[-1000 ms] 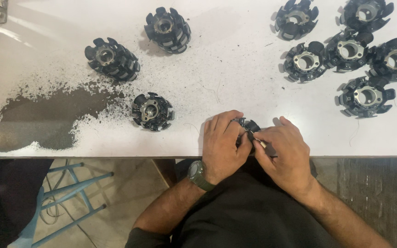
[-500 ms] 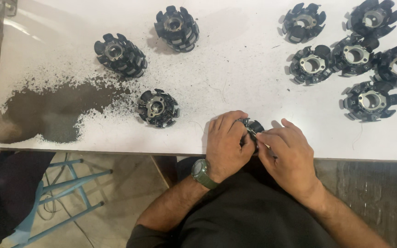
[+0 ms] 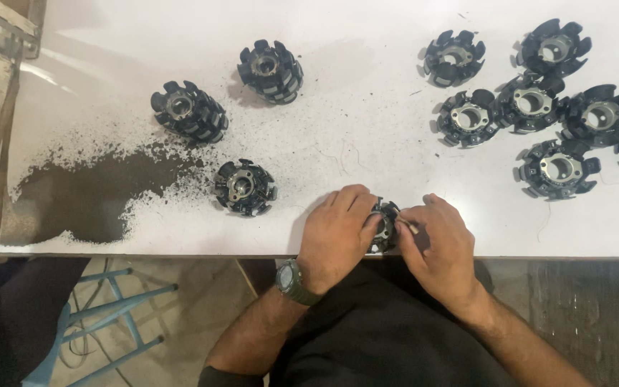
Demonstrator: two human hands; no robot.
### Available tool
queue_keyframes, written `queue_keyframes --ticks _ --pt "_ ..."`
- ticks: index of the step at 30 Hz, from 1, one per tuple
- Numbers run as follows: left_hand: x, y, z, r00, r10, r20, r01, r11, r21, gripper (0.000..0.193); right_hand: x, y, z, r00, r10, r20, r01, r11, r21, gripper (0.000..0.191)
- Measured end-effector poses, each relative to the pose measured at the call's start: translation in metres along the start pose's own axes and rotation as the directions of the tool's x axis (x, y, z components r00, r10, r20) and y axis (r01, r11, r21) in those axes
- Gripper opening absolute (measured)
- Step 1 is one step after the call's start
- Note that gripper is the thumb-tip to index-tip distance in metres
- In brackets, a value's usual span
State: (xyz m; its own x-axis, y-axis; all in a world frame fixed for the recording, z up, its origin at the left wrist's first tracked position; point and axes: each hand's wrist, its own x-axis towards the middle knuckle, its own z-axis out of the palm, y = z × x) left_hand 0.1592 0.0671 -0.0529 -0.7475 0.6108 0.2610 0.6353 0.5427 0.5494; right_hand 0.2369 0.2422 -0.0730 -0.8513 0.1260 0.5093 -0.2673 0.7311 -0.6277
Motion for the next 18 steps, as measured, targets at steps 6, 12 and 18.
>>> queue_keyframes --ticks 6,12,18 --pt "0.002 -0.005 0.001 0.973 0.116 -0.198 -0.121 0.993 -0.013 0.011 0.0 0.001 0.001 1.0 -0.018 -0.025 0.017 0.999 -0.03 0.02" --pt "0.007 -0.002 -0.014 0.964 0.235 -0.125 -0.218 0.966 0.139 0.012 0.002 0.0 -0.002 1.0 -0.003 -0.003 0.003 1.0 -0.02 0.022" --pt "0.01 -0.004 -0.018 0.957 0.269 0.111 -0.266 0.963 -0.04 0.023 0.005 0.0 -0.002 1.0 -0.028 0.013 0.029 0.999 -0.038 0.023"
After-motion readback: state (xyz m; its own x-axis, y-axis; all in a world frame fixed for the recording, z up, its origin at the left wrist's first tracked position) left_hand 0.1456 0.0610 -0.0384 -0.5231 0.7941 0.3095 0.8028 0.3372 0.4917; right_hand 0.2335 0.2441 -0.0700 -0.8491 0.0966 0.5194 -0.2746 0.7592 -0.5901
